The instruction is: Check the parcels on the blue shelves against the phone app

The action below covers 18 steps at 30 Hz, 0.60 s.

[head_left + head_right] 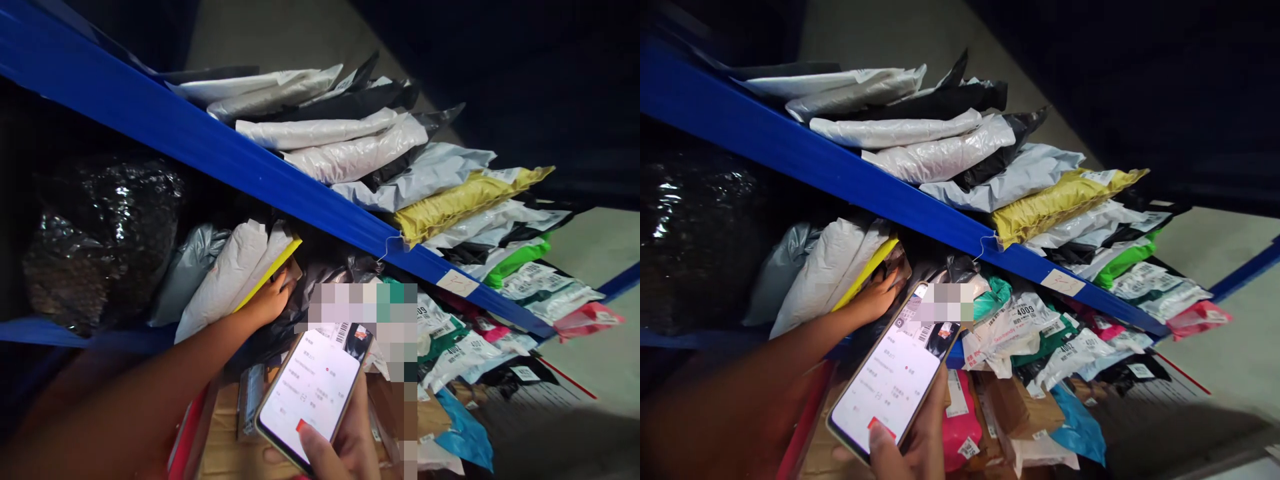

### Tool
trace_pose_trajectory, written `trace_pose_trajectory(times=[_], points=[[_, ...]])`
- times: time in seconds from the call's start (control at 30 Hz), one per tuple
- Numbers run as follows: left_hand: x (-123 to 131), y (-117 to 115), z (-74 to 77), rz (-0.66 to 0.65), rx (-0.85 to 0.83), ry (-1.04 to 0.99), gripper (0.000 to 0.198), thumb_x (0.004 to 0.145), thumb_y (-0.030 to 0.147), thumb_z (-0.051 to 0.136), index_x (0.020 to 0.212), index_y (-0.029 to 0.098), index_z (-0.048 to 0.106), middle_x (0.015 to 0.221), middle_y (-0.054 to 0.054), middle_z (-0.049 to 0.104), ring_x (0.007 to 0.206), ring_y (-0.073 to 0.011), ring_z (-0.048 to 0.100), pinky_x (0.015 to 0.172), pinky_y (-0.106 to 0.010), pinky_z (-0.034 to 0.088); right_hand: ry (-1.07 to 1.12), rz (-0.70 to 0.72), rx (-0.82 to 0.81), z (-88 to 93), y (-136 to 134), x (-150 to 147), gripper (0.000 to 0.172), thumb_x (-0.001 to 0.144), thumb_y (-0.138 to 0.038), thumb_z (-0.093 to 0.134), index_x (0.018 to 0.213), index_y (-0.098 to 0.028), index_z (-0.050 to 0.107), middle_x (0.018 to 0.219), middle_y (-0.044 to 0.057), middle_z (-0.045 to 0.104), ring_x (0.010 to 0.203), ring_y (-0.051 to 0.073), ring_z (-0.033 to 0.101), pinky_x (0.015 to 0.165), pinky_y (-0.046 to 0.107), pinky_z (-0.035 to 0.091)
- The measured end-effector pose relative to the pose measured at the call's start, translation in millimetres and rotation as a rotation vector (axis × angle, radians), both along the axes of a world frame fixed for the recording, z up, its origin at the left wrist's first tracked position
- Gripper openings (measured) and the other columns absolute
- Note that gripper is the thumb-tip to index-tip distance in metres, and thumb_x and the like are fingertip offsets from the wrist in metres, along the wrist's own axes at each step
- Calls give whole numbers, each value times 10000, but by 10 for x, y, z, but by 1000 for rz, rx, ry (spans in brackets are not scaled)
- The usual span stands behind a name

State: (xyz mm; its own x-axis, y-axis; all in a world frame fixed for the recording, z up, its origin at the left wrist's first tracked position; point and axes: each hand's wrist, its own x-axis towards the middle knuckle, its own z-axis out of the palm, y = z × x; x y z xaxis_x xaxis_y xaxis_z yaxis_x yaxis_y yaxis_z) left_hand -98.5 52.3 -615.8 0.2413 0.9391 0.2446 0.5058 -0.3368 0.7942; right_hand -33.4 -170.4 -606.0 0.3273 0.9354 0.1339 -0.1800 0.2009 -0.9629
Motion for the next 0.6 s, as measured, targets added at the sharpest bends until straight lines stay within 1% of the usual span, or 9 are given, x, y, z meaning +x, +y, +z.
trace_pose_trajectory(times=[0.07, 0.13, 0.2, 0.3, 0.37, 0.43, 0.47, 0.53, 0.6], points=[[-5, -6, -7, -25, 9, 45, 582, 956, 490, 311, 1475, 235, 379, 1548, -118, 368, 1442, -325, 308, 1181, -493, 252, -39, -43, -4, -6, 14, -14, 1271, 648, -491, 860, 1528, -298, -36, 1175, 94, 687, 994, 291, 712, 706, 324, 652], [-21, -22, -5, -53, 31, 78, 578, 966, 474, 279, 1481, 227, 369, 1541, -116, 380, 1446, -315, 303, 1182, -490, 256, -32, -15, -7, 9, 15, -32, 1264, 665, -476, 856, 1523, -331, -60, 1209, 89, 675, 888, 254, 727, 575, 268, 639], [-44, -44, 6, -84, 60, 105, 576, 974, 444, 259, 1494, 212, 345, 1539, -116, 385, 1446, -305, 305, 1187, -490, 254, -1, 17, -15, 29, 9, -47, 1251, 684, -457, 850, 1516, -356, -80, 1187, 78, 691, 817, 234, 725, 510, 253, 618], [-80, -79, 32, -137, 114, 137, 545, 979, 392, 261, 1462, 188, 406, 1544, -89, 382, 1457, -297, 280, 1209, -491, 212, 7, 0, -46, 27, -1, -43, 1241, 660, -477, 863, 1515, -351, -28, 1170, 87, 692, 804, 241, 724, 518, 268, 618], [-100, -98, 49, -163, 144, 151, 518, 980, 372, 258, 1413, 187, 476, 1547, -55, 378, 1464, -303, 258, 1217, -509, 181, -23, -30, -75, 4, -5, -18, 1222, 637, -499, 871, 1512, -355, 29, 1248, 113, 649, 800, 244, 725, 501, 264, 608], [-113, -112, 60, -180, 160, 162, 505, 984, 359, 249, 1376, 186, 518, 1547, -43, 375, 1459, -316, 267, 1210, -539, 190, -59, -42, -90, -15, -12, 11, 1202, 626, -525, 867, 1510, -343, 72, 1317, 141, 603, 821, 258, 724, 484, 263, 600], [-117, -114, 62, -183, 165, 166, 500, 986, 355, 250, 1360, 184, 534, 1544, -49, 377, 1455, -321, 275, 1204, -553, 198, -74, -39, -95, -17, -18, 23, 1192, 630, -538, 858, 1511, -329, 82, 1314, 151, 605, 827, 266, 723, 481, 268, 599], [-116, -109, 59, -176, 173, 171, 489, 991, 349, 258, 1338, 176, 555, 1531, -70, 396, 1454, -321, 279, 1199, -561, 212, -92, -33, -100, 2, -38, 33, 1213, 639, -539, 849, 1521, -305, 50, 1237, 149, 654, 815, 274, 724, 479, 277, 600], [-103, -94, 53, -148, 177, 168, 486, 995, 351, 276, 1369, 168, 525, 1524, -99, 403, 1454, -316, 278, 1195, -553, 229, -90, -38, -95, 43, -65, 22, 1268, 639, -516, 857, 1529, -305, -22, 1165, 129, 695, 794, 274, 729, 476, 283, 603]])
